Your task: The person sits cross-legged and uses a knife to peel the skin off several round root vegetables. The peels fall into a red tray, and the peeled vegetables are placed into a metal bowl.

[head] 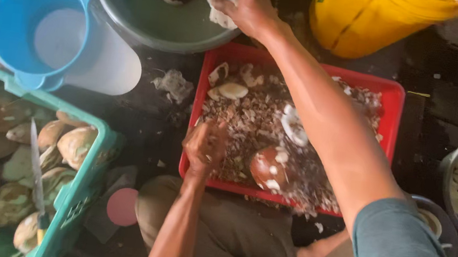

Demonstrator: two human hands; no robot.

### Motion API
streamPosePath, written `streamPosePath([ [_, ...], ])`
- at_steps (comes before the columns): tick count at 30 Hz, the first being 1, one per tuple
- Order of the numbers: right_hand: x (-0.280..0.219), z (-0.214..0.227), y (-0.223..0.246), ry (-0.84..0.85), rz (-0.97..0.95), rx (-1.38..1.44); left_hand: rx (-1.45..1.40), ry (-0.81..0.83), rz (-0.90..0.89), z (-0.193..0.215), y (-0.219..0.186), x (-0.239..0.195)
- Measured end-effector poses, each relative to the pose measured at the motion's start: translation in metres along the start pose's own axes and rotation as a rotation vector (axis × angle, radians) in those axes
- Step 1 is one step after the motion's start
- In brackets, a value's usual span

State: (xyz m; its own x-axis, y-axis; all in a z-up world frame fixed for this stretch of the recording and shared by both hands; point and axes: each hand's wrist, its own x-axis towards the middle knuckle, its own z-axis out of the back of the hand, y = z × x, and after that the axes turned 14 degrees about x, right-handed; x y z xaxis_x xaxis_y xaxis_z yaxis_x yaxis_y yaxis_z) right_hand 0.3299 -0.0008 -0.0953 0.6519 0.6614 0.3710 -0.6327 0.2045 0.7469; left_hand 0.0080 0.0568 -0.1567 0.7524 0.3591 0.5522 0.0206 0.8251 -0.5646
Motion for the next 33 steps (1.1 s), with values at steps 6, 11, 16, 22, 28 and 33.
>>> streamPosePath([
  [6, 0.06, -0.061, -0.118, 0.203, -0.086, -0.233, -0.021, -0.007, -0.028, -0.007, -0.003, 0.027],
  [11, 0.073, -0.096, -0.151, 0.357, -0.338, -0.25, -0.02, 0.037, 0.01, -0.008, -0.005, 0.03],
  [16, 0.059, -0.081, -0.098, 0.156, -0.057, -0.314, 0.058, 0.044, -0.008, -0.007, -0.005, 0.03],
  [22, 0.007, 0.007, 0.004, -0.135, 0.304, -0.426, 0.189, 0.155, -0.165, -0.004, -0.012, 0.026],
  [28, -0.131, 0.117, 0.034, -0.34, 0.199, -0.05, 0.24, 0.449, -0.576, -0.025, -0.04, 0.051],
  [33, -0.354, 0.217, 0.009, -0.623, -0.094, -0.109, 0.385, 0.826, -0.814, -0.06, -0.065, 0.082],
])
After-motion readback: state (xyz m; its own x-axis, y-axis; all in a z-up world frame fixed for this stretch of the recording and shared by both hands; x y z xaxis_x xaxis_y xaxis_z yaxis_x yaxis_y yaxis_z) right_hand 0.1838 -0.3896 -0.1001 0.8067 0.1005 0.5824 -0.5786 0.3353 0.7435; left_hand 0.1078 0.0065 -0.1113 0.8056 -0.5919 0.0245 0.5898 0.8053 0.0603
